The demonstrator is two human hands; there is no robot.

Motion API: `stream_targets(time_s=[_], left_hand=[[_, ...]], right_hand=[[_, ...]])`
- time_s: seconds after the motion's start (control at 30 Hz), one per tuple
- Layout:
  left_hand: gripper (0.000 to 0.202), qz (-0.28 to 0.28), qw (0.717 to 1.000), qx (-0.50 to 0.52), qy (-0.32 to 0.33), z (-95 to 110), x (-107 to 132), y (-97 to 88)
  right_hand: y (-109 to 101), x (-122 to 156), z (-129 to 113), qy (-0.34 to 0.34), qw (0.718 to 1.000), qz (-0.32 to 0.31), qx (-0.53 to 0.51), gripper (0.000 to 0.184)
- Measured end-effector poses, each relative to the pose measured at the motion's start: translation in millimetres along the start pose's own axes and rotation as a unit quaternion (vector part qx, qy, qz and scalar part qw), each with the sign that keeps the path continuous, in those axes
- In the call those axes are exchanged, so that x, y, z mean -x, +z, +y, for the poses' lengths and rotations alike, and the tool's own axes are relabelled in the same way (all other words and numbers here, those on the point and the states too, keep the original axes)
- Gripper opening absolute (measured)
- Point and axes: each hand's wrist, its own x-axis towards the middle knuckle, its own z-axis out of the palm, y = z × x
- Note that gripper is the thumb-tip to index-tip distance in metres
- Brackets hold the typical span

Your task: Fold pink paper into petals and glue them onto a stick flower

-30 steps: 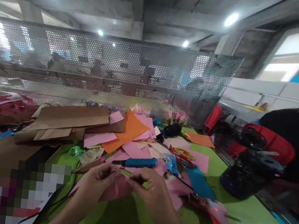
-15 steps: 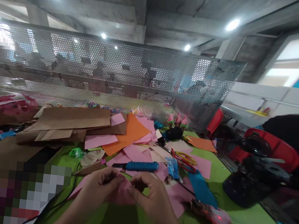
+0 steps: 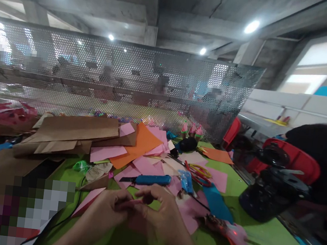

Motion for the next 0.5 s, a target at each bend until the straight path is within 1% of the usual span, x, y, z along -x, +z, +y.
stream_targets(time_s=[0.07, 0.1, 0.13, 0.23, 0.27, 0.3, 0.33, 0.4, 0.43, 0.47, 0.5], left_hand=[[0.015, -0.02, 0.998, 0.055, -0.001, -0.5, 0.3, -1.3], [0.013, -0.02, 0.995, 0.095, -0.007, -0.7, 0.0, -2.9], [0.014, -0.01, 0.99, 0.138, -0.018, -1.1, -0.5, -4.7], [0.035, 0.047, 0.965, 0.251, -0.064, -3.0, -2.6, -7.2], [0.04, 0.058, 0.955, 0.281, -0.071, -3.7, -3.2, -5.9], [0.044, 0.053, 0.947, 0.309, -0.067, -4.4, -3.7, -3.4], [0.047, 0.035, 0.941, 0.331, -0.055, -5.0, -4.3, -0.1], [0.05, -0.013, 0.936, 0.351, -0.025, -6.3, -5.8, 7.5], [0.049, -0.028, 0.935, 0.353, -0.018, -7.0, -6.8, 10.7], [0.047, -0.03, 0.937, 0.348, -0.016, -8.0, -7.8, 12.9], [0.042, -0.021, 0.94, 0.339, -0.022, -9.1, -8.8, 13.9]], right_hand=[[1.1, -0.1, 0.7, 0.012, 1.0, 0.008, -0.009, 0.023], [1.0, -0.4, 1.7, 0.022, 0.999, 0.017, -0.025, 0.023], [0.5, -0.8, 2.8, 0.032, 0.998, 0.033, -0.048, 0.023], [-1.4, -1.9, 5.5, 0.059, 0.985, 0.095, -0.134, 0.022], [-1.5, -2.0, 6.1, 0.063, 0.979, 0.114, -0.157, 0.023], [-1.1, -2.0, 6.8, 0.065, 0.973, 0.13, -0.177, 0.024], [-0.3, -1.8, 7.4, 0.065, 0.969, 0.139, -0.191, 0.025], [2.4, -0.9, 9.0, 0.069, 0.965, 0.143, -0.209, 0.026], [3.9, -0.4, 9.7, 0.072, 0.964, 0.139, -0.214, 0.025], [5.1, 0.2, 10.4, 0.076, 0.965, 0.132, -0.215, 0.025], [6.1, 0.6, 10.8, 0.079, 0.967, 0.121, -0.211, 0.025]])
